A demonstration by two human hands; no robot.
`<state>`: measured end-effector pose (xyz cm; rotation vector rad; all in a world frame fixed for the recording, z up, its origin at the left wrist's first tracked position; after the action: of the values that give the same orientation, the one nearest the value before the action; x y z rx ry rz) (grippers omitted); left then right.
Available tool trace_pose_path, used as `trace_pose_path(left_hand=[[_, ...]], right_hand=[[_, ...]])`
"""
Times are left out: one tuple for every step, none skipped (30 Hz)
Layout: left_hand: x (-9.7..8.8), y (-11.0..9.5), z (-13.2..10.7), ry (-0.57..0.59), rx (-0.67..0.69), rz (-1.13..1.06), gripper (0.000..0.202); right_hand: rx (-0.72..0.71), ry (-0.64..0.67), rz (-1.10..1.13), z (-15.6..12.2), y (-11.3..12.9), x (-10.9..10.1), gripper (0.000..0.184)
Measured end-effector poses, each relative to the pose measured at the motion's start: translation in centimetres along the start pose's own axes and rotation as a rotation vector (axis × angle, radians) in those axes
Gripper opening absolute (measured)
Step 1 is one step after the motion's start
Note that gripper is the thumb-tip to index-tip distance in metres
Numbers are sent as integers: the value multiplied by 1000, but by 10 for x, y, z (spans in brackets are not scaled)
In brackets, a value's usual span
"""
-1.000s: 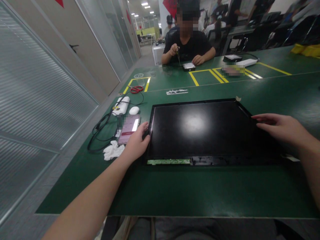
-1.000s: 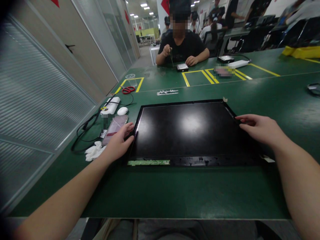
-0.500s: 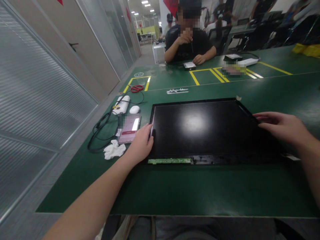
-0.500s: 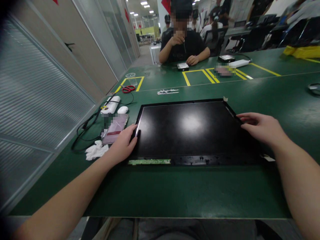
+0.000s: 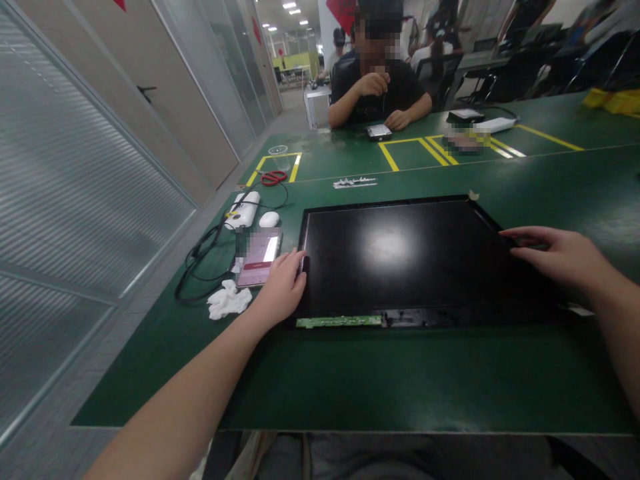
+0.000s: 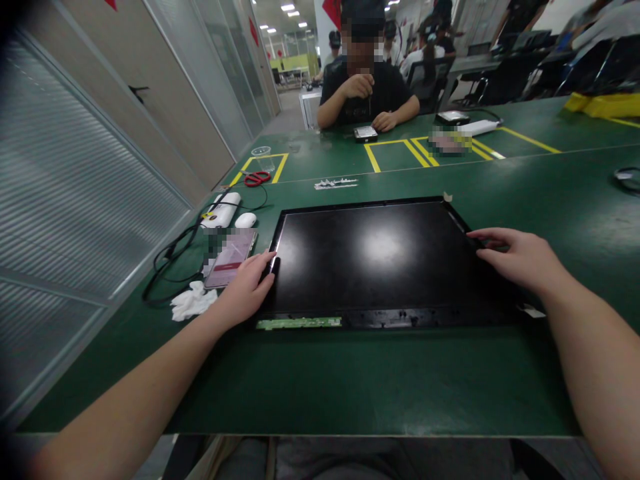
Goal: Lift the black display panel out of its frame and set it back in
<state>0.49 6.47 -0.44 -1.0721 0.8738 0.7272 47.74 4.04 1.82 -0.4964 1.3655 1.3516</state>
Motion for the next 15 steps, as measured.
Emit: trace_pose_path(left_hand=[[-1,1,0,2,-16,-23,50],[-1,3,0,4,-28,-51,51],[-2,5,0,1,-36,-83,51],[-2,6,0,-5,-41,-119,51],[-2,8,1,-12,-44,-162,51],[-2,9,1,-20,-49,-215,52],[-2,10,1,-30,-57,-280,54],[-2,10,1,-40,-70,-361,55],[-3,10,1,-46,-90,-462,58],[-3,9,1,-53,-118,-577,60],[-4,7,0,-60,-156,-699,61],[-5,5,0,-64,-203,-823,63],[-6,3,-1,-81,-257,-926,63],[-8,1,-1,-97,-310,-1003,64],[-10,0,-2,-121,-361,-1060,67]], right_hand=[[2,2,-3,0,1,0,38],[4,3,-4,-1,1,-1,38],[6,5,-1,-1,2,-1,37],[9,5,3,-1,3,-1,37],[11,6,7,-2,3,-1,37],[11,7,11,-2,3,0,37],[9,6,13,-2,3,0,37],[4,5,10,-1,2,1,37],[1,5,5,-1,1,1,37],[-2,5,3,0,0,2,37],[-3,10,5,0,-1,3,37],[-1,17,10,1,-3,4,37],[4,24,17,1,-4,4,37],[8,30,22,1,-4,4,37],[12,32,23,1,-4,4,37]])
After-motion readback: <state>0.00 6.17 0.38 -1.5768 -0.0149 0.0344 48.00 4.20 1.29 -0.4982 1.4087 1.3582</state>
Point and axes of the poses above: each hand's wrist, its own z-axis towards the middle knuckle, its own x-axis out of the palm, y = z × x, the point moved 5 cm from there along z, towards the middle knuckle, and after that the axes turned 6 degrees about -y, right-handed, at the moved point
